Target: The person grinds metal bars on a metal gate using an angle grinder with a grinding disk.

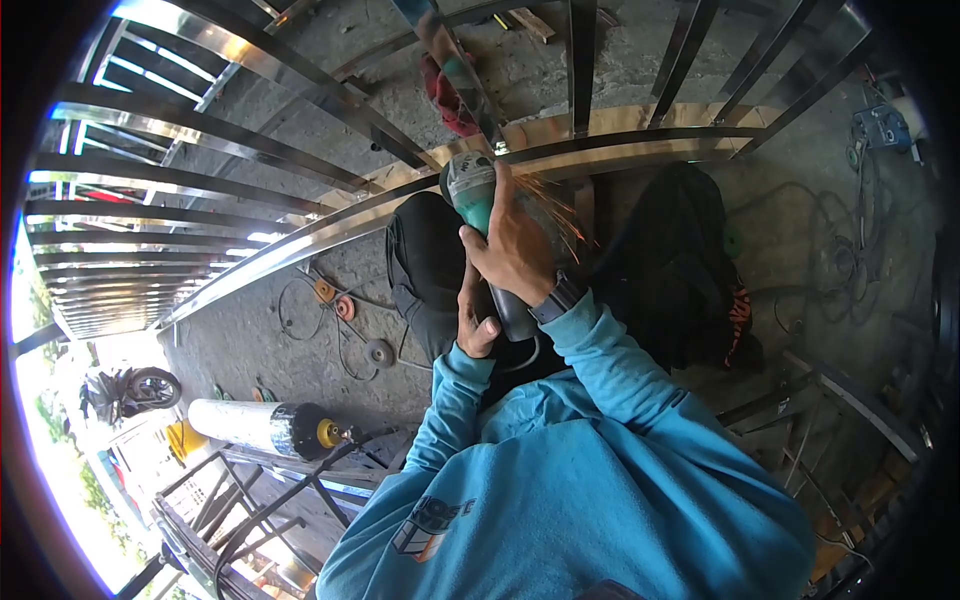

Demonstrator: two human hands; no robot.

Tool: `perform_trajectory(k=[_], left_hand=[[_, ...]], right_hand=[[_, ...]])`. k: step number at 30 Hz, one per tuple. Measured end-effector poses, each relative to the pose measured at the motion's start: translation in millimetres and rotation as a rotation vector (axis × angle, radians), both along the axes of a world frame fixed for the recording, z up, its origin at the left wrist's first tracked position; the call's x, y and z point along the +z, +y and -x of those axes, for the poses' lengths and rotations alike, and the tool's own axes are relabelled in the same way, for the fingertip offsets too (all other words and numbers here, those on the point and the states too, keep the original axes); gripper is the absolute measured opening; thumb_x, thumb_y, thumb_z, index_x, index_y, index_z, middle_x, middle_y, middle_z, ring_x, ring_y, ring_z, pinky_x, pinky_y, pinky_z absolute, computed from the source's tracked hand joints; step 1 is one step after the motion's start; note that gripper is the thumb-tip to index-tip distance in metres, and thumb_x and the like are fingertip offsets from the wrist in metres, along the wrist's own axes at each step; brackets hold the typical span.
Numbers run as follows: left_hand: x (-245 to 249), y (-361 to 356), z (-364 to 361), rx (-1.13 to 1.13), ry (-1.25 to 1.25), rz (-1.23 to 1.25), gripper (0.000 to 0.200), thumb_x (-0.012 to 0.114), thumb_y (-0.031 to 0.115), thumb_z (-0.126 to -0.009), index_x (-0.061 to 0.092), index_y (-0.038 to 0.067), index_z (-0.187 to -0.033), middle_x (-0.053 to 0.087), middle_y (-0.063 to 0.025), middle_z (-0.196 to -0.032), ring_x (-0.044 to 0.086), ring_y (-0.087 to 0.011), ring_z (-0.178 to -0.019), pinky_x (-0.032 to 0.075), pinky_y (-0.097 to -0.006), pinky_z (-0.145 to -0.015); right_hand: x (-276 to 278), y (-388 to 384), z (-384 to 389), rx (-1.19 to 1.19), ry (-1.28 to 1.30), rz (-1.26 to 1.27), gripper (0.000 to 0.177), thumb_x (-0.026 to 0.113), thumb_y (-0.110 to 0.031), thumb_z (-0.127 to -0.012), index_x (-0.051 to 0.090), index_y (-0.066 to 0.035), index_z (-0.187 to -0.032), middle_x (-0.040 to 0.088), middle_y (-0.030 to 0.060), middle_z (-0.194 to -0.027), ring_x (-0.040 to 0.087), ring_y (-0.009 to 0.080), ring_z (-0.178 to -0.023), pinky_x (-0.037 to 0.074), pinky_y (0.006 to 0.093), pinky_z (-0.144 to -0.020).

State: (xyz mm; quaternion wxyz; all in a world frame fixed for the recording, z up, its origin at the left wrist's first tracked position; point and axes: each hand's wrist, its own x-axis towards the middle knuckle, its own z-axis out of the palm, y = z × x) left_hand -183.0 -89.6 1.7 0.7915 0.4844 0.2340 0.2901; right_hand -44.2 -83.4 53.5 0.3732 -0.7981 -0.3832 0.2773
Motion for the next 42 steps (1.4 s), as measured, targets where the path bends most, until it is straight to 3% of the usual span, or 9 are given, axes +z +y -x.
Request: perform_trajectory(k=[6, 12, 20, 23, 26, 28, 30, 39, 42], left_hand=[[0, -2, 6, -0.036, -0.003, -0.014, 0.149, 0.085, 0.068, -0.065, 0.001, -0.006, -0.162, 0.026, -0.0227, -0.164, 0.031, -0.0323, -0.151, 0.024, -0.041, -0.123], [19, -19, 22, -0.182, 0.123, -0.138, 0.162, 0.098, 0.048, -0.057, -0.016, -0.006, -0.159, 0.022, -0.0276, -0.165, 0.028, -0.0345, -0.153, 0.023, -0.0409, -0.124], [38, -28, 23, -0.383, 0.28, -0.551, 0.171, 0.098, 0.06, -0.05, -0.018, -0.008, -0.156, 0.023, -0.0344, -0.162, 0.03, -0.0419, -0.151, 0.026, -0.0448, -0.124], [52, -33, 21, -0.434, 0.451, -0.687, 0.163, 0.096, 0.059, -0.055, -0.009, -0.01, -0.158, 0.033, -0.0357, -0.157, 0.046, -0.0437, -0.142, 0.039, -0.045, -0.118], [59, -38, 20, -0.394, 0.445, -0.902, 0.142, 0.091, 0.06, -0.063, 0.014, -0.014, -0.157, 0.05, -0.0378, -0.14, 0.061, -0.0474, -0.122, 0.052, -0.0455, -0.104], [58, -42, 18, -0.351, 0.39, -1.178, 0.122, 0.086, 0.054, -0.072, 0.026, -0.012, -0.155, 0.055, -0.0387, -0.133, 0.067, -0.0484, -0.11, 0.057, -0.0463, -0.095], [55, -45, 15, -0.38, 0.365, -1.2, 0.12, 0.086, 0.052, -0.073, 0.026, -0.01, -0.157, 0.055, -0.039, -0.133, 0.068, -0.0483, -0.108, 0.057, -0.0466, -0.095], [77, -32, -11, -0.606, 0.225, -1.466, 0.087, 0.073, 0.029, -0.085, 0.034, 0.001, -0.158, 0.045, -0.0386, -0.148, 0.073, -0.0386, -0.091, 0.063, -0.0411, -0.071], [78, -28, -24, -0.631, 0.06, -1.593, 0.072, 0.061, 0.032, -0.097, 0.034, 0.005, -0.158, 0.037, -0.0374, -0.154, 0.074, -0.0374, -0.091, 0.064, -0.0389, -0.07]], right_hand=[[5, -2, -1, 0.042, 0.042, 0.046, 0.101, 0.073, -0.022, -0.088, 0.004, 0.002, -0.157, 0.061, 0.04, -0.118, 0.067, 0.0537, -0.099, 0.055, 0.0539, -0.086], [7, -30, 6, 0.072, 0.144, -0.015, 0.101, 0.073, -0.022, -0.088, 0.003, 0.002, -0.157, 0.06, 0.0426, -0.119, 0.066, 0.0554, -0.101, 0.054, 0.0549, -0.087], [-1, -72, 1, 0.001, 0.094, -0.136, 0.099, 0.073, -0.025, -0.089, 0.005, 0.002, -0.157, 0.063, 0.0409, -0.113, 0.067, 0.0555, -0.097, 0.055, 0.055, -0.086], [-7, -83, -8, -0.012, 0.112, -0.109, 0.1, 0.074, -0.027, -0.089, 0.007, 0.004, -0.157, 0.059, 0.0393, -0.123, 0.065, 0.052, -0.106, 0.054, 0.0511, -0.091], [-30, -95, -20, -0.099, 0.254, -0.334, 0.1, 0.076, -0.028, -0.088, 0.011, 0.005, -0.156, 0.045, 0.028, -0.14, 0.052, 0.0328, -0.126, 0.046, 0.0414, -0.103], [-23, -106, -25, -0.146, 0.381, -0.362, 0.097, 0.076, -0.027, -0.089, 0.013, 0.004, -0.155, 0.047, 0.0256, -0.138, 0.053, 0.0304, -0.123, 0.047, 0.041, -0.102], [-4, -114, -33, -0.218, 0.576, -0.41, 0.09, 0.076, -0.023, -0.091, 0.016, 0.001, -0.155, 0.048, 0.0183, -0.134, 0.053, 0.024, -0.117, 0.048, 0.0396, -0.1], [34, -170, -57, -0.511, 0.647, -0.467, 0.085, 0.073, -0.012, -0.091, 0.019, -0.008, -0.156, 0.047, 0.0145, -0.139, 0.054, 0.0252, -0.122, 0.047, 0.0405, -0.102], [41, -186, -62, -0.628, 0.852, -0.631, 0.058, 0.071, -0.013, -0.092, 0.042, -0.006, -0.141, 0.061, 0.0155, -0.117, 0.066, 0.0298, -0.103, 0.058, 0.0439, -0.086]])
